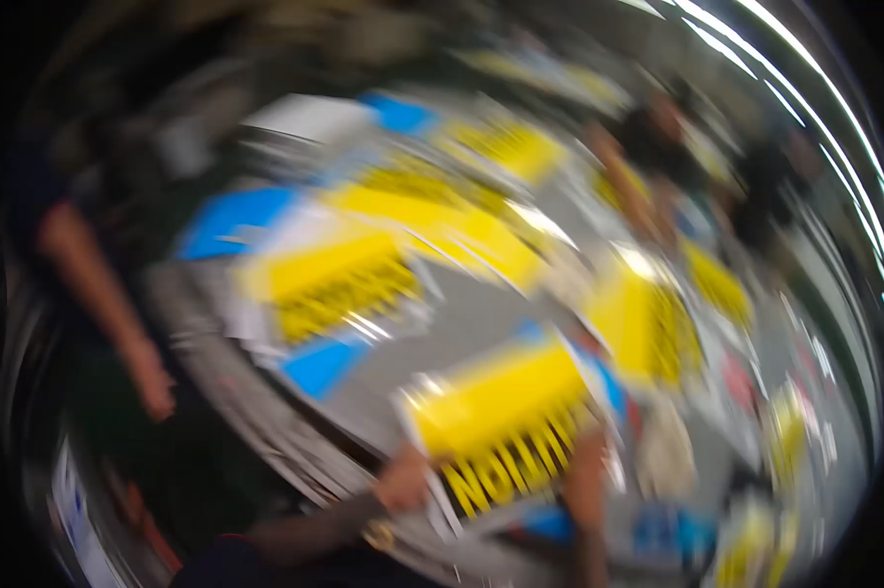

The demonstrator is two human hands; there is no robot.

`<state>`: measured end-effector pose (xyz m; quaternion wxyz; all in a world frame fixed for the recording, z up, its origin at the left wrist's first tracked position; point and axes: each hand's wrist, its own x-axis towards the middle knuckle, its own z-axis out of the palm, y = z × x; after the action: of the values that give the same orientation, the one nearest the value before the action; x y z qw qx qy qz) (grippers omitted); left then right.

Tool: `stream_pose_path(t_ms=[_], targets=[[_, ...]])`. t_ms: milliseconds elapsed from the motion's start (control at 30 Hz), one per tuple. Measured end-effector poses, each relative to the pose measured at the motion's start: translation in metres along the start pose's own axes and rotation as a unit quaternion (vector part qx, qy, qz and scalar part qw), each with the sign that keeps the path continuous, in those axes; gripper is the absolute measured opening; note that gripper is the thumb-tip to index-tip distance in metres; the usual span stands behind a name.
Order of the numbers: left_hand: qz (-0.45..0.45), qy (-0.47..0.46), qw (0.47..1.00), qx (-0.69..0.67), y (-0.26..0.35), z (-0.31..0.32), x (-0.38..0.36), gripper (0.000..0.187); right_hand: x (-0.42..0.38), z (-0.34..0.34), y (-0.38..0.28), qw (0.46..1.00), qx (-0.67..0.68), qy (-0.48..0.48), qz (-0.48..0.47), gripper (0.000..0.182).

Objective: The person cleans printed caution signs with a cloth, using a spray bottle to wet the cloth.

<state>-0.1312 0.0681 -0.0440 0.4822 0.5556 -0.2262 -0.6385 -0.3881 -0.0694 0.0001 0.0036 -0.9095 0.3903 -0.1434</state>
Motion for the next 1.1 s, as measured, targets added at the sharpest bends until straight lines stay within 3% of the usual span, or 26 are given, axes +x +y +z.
stream_pose_path(t_ms=[33, 100, 133, 233, 267, 300, 333, 400, 467, 500, 567, 600, 667, 733, 800, 833, 867, 933, 1000, 1033, 1067, 1100], targets=[[0.056, 0.007, 0.994, -0.097, -0.023, 0.013, 0.03, 0.047, 0.01, -0.005, 0.023, 0.999, -0.021, 0.038, 0.009, 0.047], [0.105, 0.037, 0.983, -0.148, -0.053, -0.005, 0.082, 0.053, 0.032, 0.003, 0.045, 0.995, -0.044, 0.085, 0.016, 0.047], [0.106, 0.052, 0.98, -0.162, -0.069, -0.012, 0.086, 0.056, 0.026, 0.049, 0.062, 0.962, -0.224, 0.144, -0.059, 0.04], [0.082, 0.023, 0.949, -0.304, -0.018, 0.0, 0.021, 0.052, 0.018, 0.04, -0.061, 0.993, -0.011, 0.058, -0.1, 0.038], [0.059, 0.025, 0.951, -0.302, 0.011, 0.001, 0.009, 0.054, 0.024, 0.031, -0.07, 0.994, 0.003, 0.043, -0.104, 0.037], [0.043, 0.027, 0.961, -0.273, 0.039, 0.003, -0.009, 0.054, 0.033, 0.006, -0.064, 0.988, 0.113, 0.001, -0.101, 0.033], [0.03, 0.048, 0.965, -0.257, 0.047, 0.008, -0.023, 0.055, 0.036, 0.006, -0.044, 0.993, 0.11, -0.021, -0.027, 0.031], [0.106, 0.026, 0.984, -0.139, -0.001, -0.013, -0.002, 0.056, 0.052, 0.009, 0.002, 0.997, -0.011, 0.075, -0.008, 0.031], [0.119, 0.026, 0.983, -0.136, 0.0, -0.018, -0.005, 0.057, 0.064, 0.003, -0.011, 0.998, 0.02, -0.059, 0.029, 0.038], [0.076, 0.036, 0.978, -0.191, 0.029, -0.008, 0.0, 0.058, 0.08, 0.007, -0.044, 0.989, 0.112, 0.072, -0.058, 0.044], [0.086, 0.019, 0.96, -0.266, 0.039, -0.002, -0.007, 0.061, 0.071, 0.016, -0.09, 0.973, 0.202, 0.007, -0.109, 0.049], [0.094, 0.039, 0.96, -0.262, 0.026, -0.006, 0.003, 0.06, 0.079, 0.023, -0.066, 0.984, 0.156, -0.013, -0.085, 0.051], [0.026, 0.077, 0.964, -0.253, 0.046, 0.004, -0.011, 0.056, 0.093, 0.039, 0.001, 0.997, 0.062, -0.044, -0.013, 0.053], [0.0, 0.071, 0.974, -0.216, 0.055, 0.004, -0.017, 0.054, 0.067, 0.051, -0.025, 0.993, 0.086, -0.06, -0.051, 0.048], [0.045, 0.072, 0.97, -0.227, 0.033, -0.003, -0.002, 0.054, 0.099, 0.022, -0.027, 0.991, 0.06, -0.026, -0.118, 0.042], [0.04, 0.079, 0.969, -0.232, 0.04, 0.0, -0.004, 0.055, 0.098, -0.002, -0.055, 0.975, 0.163, -0.106, -0.108, 0.037], [0.027, 0.087, 0.969, -0.231, 0.039, 0.0, -0.002, 0.055, 0.102, 0.005, -0.043, 0.973, 0.166, -0.107, -0.117, 0.034], [0.022, 0.107, 0.967, -0.23, 0.036, -0.003, -0.006, 0.056, 0.126, 0.017, 0.009, 0.996, 0.07, -0.018, -0.053, 0.033], [-0.025, 0.123, 0.968, -0.219, 0.048, -0.003, -0.017, 0.058, 0.157, 0.039, 0.043, 0.971, 0.179, -0.135, 0.076, 0.045], [0.02, 0.087, 0.969, -0.229, 0.042, -0.004, -0.011, 0.06, 0.134, 0.097, 0.042, 0.995, 0.09, 0.02, -0.032, 0.047], [0.065, 0.05, 0.967, -0.24, 0.036, -0.005, -0.004, 0.062, 0.137, 0.098, 0.023, 0.989, 0.135, -0.017, -0.058, 0.046], [0.108, 0.011, 0.961, -0.254, 0.031, -0.006, 0.002, 0.065, 0.156, 0.054, 0.008, 0.988, 0.132, -0.047, -0.064, 0.042]])
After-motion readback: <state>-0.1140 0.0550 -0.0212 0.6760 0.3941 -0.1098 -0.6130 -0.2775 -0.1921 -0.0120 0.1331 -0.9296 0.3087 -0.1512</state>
